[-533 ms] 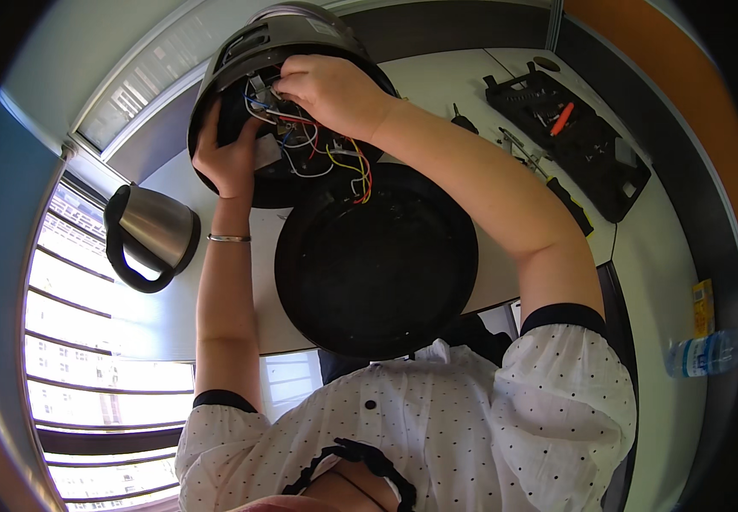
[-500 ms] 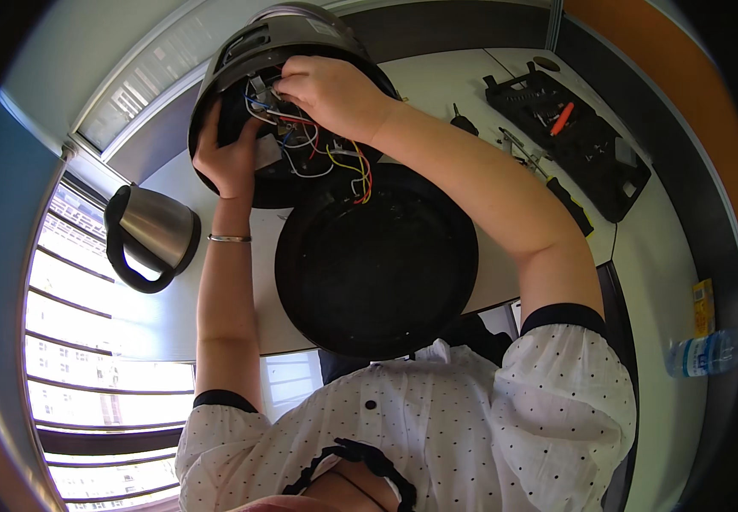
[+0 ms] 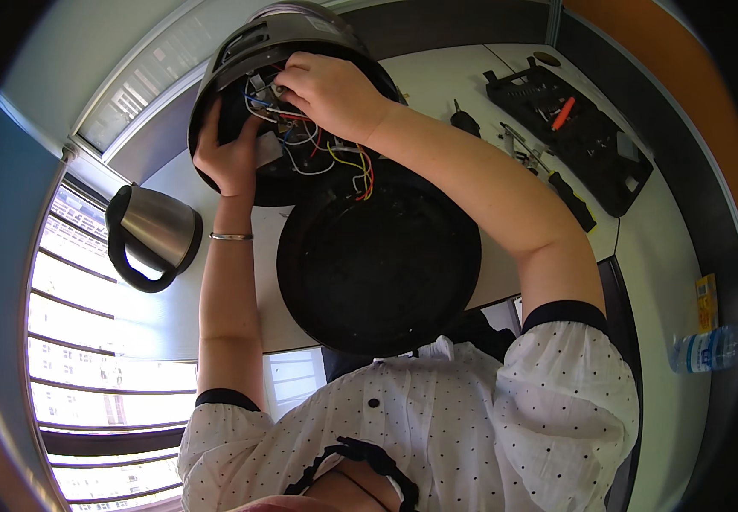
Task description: The person repairs an appliance by manipulating internal wires and components. They use a power drill, screwdriver, and pliers to adjust connections inside the device's casing.
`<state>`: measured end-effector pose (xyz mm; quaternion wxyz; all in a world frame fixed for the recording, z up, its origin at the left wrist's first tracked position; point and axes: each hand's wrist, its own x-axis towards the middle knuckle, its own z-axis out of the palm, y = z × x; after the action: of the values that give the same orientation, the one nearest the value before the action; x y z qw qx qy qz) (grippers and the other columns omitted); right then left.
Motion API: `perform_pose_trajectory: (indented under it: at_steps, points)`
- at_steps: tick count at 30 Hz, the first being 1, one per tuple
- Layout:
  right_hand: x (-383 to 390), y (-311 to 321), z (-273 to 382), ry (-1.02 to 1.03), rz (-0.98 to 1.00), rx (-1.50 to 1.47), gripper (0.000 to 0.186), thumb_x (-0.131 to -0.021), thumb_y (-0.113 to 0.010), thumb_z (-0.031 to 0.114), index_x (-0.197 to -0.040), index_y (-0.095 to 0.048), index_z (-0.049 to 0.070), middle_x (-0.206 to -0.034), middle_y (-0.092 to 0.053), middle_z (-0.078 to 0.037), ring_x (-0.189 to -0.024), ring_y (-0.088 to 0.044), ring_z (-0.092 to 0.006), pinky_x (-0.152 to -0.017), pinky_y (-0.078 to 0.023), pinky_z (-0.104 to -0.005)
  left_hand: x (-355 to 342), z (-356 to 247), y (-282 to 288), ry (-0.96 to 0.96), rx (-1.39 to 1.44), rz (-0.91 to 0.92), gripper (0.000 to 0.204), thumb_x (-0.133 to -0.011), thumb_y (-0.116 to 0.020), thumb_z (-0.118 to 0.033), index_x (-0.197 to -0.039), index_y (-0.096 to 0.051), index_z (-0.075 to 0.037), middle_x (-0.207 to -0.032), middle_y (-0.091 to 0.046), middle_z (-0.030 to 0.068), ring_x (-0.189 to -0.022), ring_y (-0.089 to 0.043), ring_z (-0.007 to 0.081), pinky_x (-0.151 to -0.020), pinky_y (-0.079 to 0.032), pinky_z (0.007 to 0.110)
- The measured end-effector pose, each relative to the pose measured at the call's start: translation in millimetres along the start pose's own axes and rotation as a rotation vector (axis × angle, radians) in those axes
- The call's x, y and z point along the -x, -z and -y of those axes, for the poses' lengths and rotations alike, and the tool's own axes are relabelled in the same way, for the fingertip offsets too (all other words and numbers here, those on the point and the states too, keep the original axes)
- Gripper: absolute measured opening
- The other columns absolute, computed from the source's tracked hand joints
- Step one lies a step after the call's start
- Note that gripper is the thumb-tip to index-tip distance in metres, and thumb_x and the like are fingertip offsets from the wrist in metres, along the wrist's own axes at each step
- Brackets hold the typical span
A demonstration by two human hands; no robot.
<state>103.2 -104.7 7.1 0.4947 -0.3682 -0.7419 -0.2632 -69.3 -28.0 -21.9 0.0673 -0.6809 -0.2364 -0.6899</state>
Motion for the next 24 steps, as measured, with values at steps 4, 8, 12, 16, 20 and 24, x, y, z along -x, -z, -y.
perform_pose_trajectory:
  at_steps: [4, 8, 12, 16, 20, 24]
  points:
    - [2.0, 0.6, 1.9, -0.011, -0.023, 0.049, 0.022, -0.073, -0.070, 0.008, -0.093, -0.063, 0.003, -0.084, -0.061, -0.006, -0.070, -0.062, -0.0227, -0.061, -0.051, -0.0300, -0.6, -1.9, 0.6, 0.014, -0.011, 0.015, 0.052, -0.056, -0.083, -0.017, -0.102, -0.066, 0.002, -0.101, -0.066, 0.0174, -0.091, -0.065, 0.0289, -0.083, -0.050, 0.034]
    - [4.5, 12.3, 7.6, -0.077, -0.063, 0.031, 0.023, -0.074, -0.069, 0.018, -0.093, -0.063, 0.006, -0.084, -0.062, -0.005, -0.071, -0.062, -0.0228, -0.060, -0.050, -0.0324, -0.9, 0.1, -2.2, 0.014, -0.010, 0.022, 0.052, -0.057, -0.083, -0.017, -0.102, -0.066, 0.001, -0.101, -0.066, 0.0175, -0.092, -0.065, 0.0293, -0.083, -0.050, 0.034]
    - [22.4, 54.8, 5.5, -0.100, -0.083, 0.066, 0.025, -0.074, -0.072, 0.017, -0.095, -0.063, 0.006, -0.080, -0.061, -0.005, -0.064, -0.061, -0.0209, -0.055, -0.048, -0.0303, 2.8, 5.2, -4.2, 0.054, -0.002, 0.018, 0.053, -0.056, -0.083, -0.018, -0.103, -0.066, 0.000, -0.102, -0.066, 0.0167, -0.092, -0.065, 0.0280, -0.084, -0.050, 0.034]
    - [53.5, 127.5, -9.8, -0.422, 0.062, 0.175, 0.020, -0.077, -0.068, 0.016, -0.093, -0.065, 0.005, -0.080, -0.064, -0.008, -0.064, -0.061, -0.0216, -0.057, -0.048, -0.0302, 3.6, 9.0, -2.8, 0.062, -0.041, 0.041, 0.053, -0.056, -0.083, -0.017, -0.103, -0.067, 0.000, -0.102, -0.067, 0.0161, -0.092, -0.065, 0.0262, -0.084, -0.049, 0.033]
    - [92.8, 203.3, -16.6, -0.727, 0.403, 0.492, 0.019, -0.078, -0.066, 0.020, -0.091, -0.067, 0.005, -0.083, -0.067, -0.010, -0.077, -0.064, -0.0281, -0.067, -0.050, -0.0369, 3.2, 1.7, -0.7, 0.086, -0.015, 0.027, 0.050, -0.058, -0.083, -0.016, -0.102, -0.067, 0.000, -0.100, -0.068, 0.0159, -0.089, -0.065, 0.0223, -0.084, -0.049, 0.031]
    - [129.1, 241.9, -6.3, -0.926, 0.586, 0.615, 0.016, -0.076, -0.066, 0.012, -0.089, -0.068, 0.004, -0.083, -0.066, -0.014, -0.078, -0.063, -0.0295, -0.071, -0.049, -0.0360, 2.2, -1.4, -2.3, 0.092, -0.044, 0.027, 0.049, -0.060, -0.084, -0.017, -0.102, -0.067, 0.001, -0.101, -0.068, 0.0139, -0.088, -0.065, 0.0209, -0.084, -0.049, 0.029]
